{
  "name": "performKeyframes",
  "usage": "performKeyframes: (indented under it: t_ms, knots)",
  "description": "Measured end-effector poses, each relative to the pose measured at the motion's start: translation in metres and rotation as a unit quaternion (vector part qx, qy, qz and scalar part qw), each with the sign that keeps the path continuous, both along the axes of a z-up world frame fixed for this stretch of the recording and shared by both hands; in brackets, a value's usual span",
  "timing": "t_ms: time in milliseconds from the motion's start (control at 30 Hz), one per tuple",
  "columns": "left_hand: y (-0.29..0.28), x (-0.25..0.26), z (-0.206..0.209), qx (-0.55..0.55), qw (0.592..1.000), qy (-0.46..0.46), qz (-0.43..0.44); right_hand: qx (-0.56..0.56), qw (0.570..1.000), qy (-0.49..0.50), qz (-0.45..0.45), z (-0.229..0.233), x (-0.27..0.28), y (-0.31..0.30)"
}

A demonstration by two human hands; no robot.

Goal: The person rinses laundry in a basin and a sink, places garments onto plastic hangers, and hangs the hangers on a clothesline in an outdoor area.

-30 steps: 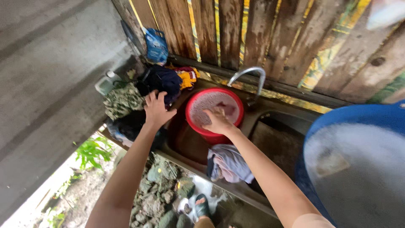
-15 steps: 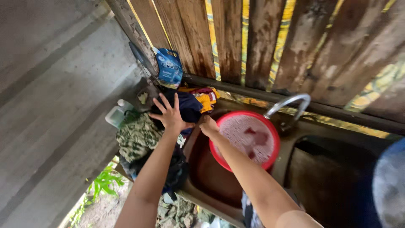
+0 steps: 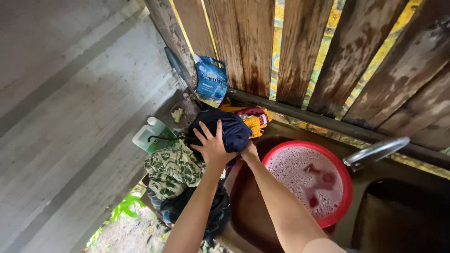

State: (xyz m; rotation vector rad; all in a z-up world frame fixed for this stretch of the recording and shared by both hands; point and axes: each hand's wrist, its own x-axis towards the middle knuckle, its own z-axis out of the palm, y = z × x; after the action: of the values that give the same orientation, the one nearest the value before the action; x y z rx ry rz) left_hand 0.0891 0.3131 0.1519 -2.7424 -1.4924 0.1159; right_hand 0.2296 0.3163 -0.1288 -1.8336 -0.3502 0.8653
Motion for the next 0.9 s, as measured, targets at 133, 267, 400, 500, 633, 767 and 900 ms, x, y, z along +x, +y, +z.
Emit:
performKeyframes:
  t_ms: [133, 267, 400, 500, 633, 767, 900]
  knots:
    - [0.012, 0.0, -0.013, -0.009, 0.999, -0.046, 0.008, 0.09, 0.991, 0.092, -0.032, -0.005, 0.001, 0.0]
    - [0.021, 0.003, -0.022, 0.001, 0.997, -0.079, 0.023, 0.078, 0.996, 0.019, 0.041, 0.009, 0.013, -0.013]
    - [0.034, 0.008, -0.021, -0.021, 0.996, -0.079, 0.041, 0.04, 0.992, -0.043, 0.116, 0.042, 0.017, -0.044]
    - [0.035, 0.009, -0.019, -0.018, 0.995, -0.09, 0.048, 0.075, 0.988, 0.097, 0.098, 0.072, 0.013, -0.06]
    - [0.038, 0.009, -0.021, -0.021, 0.994, -0.09, 0.054, 0.07, 0.983, 0.15, 0.075, 0.093, 0.008, -0.072]
    - [0.047, 0.012, -0.027, -0.034, 0.993, -0.092, 0.06, 0.156, 0.971, 0.178, 0.033, 0.099, 0.01, -0.093]
    - [0.056, 0.019, -0.05, -0.026, 0.995, -0.068, 0.062, 0.237, 0.955, 0.171, -0.046, 0.116, 0.008, -0.117]
